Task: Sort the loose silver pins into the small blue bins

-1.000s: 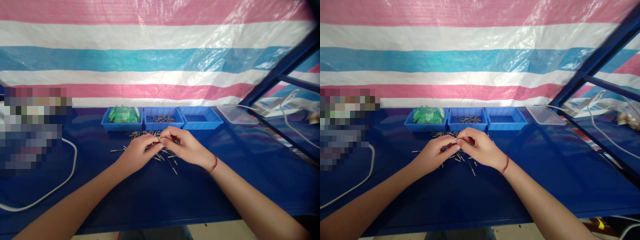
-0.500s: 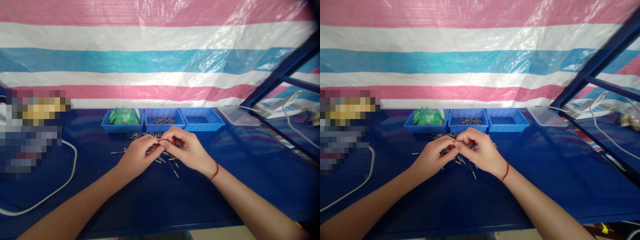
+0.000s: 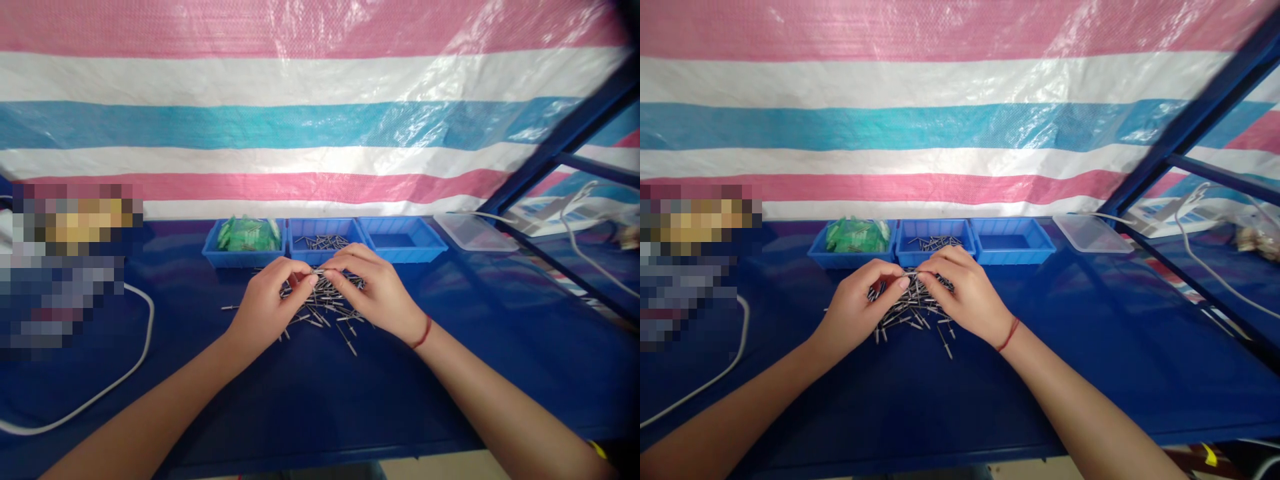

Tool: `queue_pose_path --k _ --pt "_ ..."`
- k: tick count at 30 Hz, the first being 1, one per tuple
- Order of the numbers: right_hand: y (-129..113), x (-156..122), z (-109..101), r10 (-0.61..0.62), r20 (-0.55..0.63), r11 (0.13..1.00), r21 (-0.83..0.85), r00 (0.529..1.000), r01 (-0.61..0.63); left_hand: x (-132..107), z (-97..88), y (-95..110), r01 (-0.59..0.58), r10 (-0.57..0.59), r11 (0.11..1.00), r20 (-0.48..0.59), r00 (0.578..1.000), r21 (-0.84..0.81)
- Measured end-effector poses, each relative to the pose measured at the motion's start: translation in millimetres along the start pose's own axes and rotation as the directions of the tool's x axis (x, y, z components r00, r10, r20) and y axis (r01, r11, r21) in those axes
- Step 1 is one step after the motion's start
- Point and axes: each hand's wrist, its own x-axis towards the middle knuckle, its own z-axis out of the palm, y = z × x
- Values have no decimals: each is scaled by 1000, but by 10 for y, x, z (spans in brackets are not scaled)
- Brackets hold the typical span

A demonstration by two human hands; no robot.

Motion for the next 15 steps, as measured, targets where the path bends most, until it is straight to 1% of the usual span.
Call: queue_pose_path --k 2,4,5,7,9,10,11,13,14,15 --pt "85 38 50 11 -107 993 -114 994 -24 15 -8 -20 23 -24 999 26 999 25" --pt "198 81 94 44 -225 963 -249 973 -101 38 -31 -59 21 -28 996 81 996 86" --pt "255 97 107 61 -258 938 -316 964 -144 52 -54 -82 -2 -15 990 121 993 141" --pt "342 108 102 82 -256 898 -400 963 -183 75 -129 -128 -84 20 952 214 977 293" --pt "364 87 62 92 -176 906 -393 980 -156 73 -241 -164 -132 -11 877 293 956 462" --pt "349 68 36 92 -112 924 -360 989 -127 55 -303 -179 -122 -62 843 320 946 524" --pt "321 46 12 87 -37 941 -324 996 -94 22 -363 -192 -110 -115 824 355 928 556" --pt "240 0 -15 68 120 960 -279 990 -32 -89 -458 -227 -75 -197 817 399 896 572" --pt "197 -20 -13 59 181 959 -282 982 -5 -165 -485 -253 -62 -221 814 407 886 578" --pt "156 -39 -2 54 231 955 -297 972 17 -249 -497 -287 -37 -247 797 382 891 603"
